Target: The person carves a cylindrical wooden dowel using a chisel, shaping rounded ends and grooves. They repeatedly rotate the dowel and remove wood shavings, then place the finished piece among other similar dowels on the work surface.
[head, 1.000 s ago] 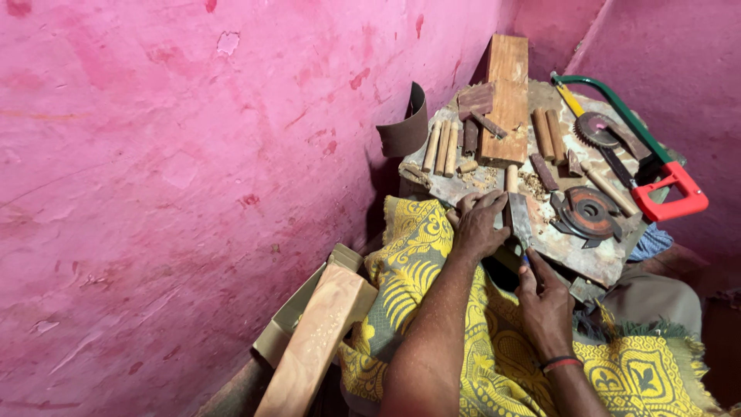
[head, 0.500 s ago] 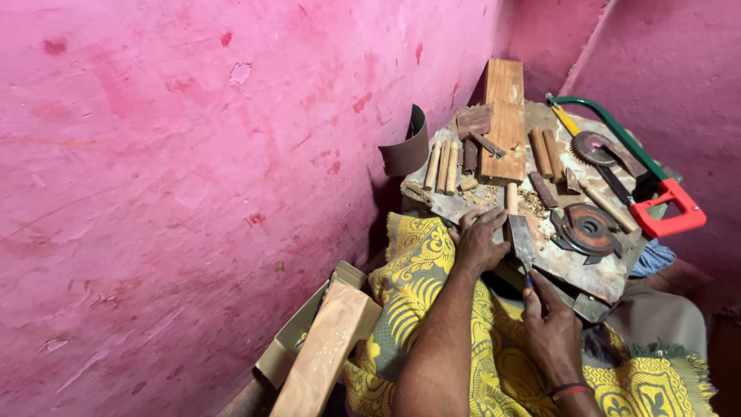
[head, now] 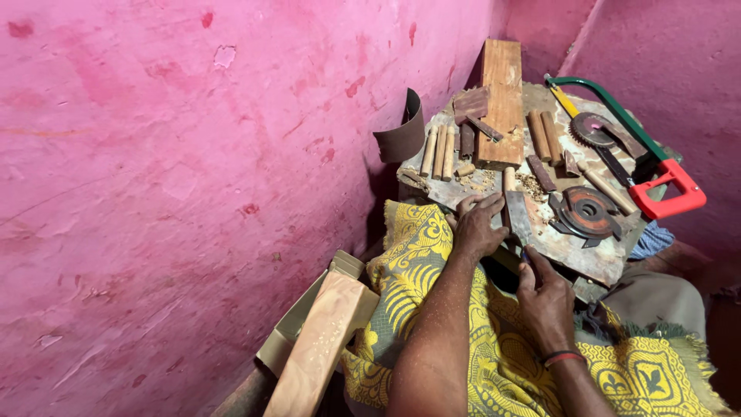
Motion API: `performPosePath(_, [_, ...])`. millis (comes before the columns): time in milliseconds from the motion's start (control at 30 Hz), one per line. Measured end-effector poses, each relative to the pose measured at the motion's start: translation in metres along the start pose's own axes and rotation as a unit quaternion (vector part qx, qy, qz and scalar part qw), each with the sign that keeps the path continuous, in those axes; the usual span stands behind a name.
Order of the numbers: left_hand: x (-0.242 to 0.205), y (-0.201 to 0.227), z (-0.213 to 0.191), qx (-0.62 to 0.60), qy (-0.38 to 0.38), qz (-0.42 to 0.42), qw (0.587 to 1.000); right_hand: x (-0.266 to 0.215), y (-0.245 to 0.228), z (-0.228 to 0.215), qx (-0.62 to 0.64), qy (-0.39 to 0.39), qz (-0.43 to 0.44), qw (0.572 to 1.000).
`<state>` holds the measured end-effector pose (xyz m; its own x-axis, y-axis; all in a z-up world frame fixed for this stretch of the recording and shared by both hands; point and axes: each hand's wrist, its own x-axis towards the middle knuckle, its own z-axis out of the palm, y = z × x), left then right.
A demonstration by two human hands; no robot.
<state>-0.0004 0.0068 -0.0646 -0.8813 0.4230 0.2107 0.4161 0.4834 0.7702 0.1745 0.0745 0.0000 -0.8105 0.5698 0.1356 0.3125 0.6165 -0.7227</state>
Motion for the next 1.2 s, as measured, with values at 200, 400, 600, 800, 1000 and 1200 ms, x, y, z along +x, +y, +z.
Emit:
performPosePath(200, [0.003,0.003,0.0,-0.004,-0.043,-0.051,0.998,0.026,-0.012,-0.001,0.015,-0.004,0.026,1.0])
performPosePath(400, [0.011,-0.013,0.015,-0.028,0.016,0.022,0.999,-0.007,-0.013,-0.013,0.015,0.019,-0.083,0.996])
performPosePath(600, [0.002,0.01,-0.007,0.005,-0.031,-0.046,0.998,-0.002,-0.019,-0.009,-0.005,-0.009,-0.006,1.0])
performPosePath(800, [0.01,-0.018,0.02,-0.031,0.033,0.064,0.997,0.032,0.002,0.008,0.068,0.004,-0.054,0.996])
performPosePath(1000, [0.005,-0.008,0.014,-0.008,0.015,0.013,1.0,0.028,-0.007,0.003,0.008,-0.002,0.007,1.0])
performPosePath(1200, [0.007,-0.011,0.014,-0.009,0.041,0.069,0.997,0.03,-0.016,-0.002,0.002,0.006,-0.01,1.0])
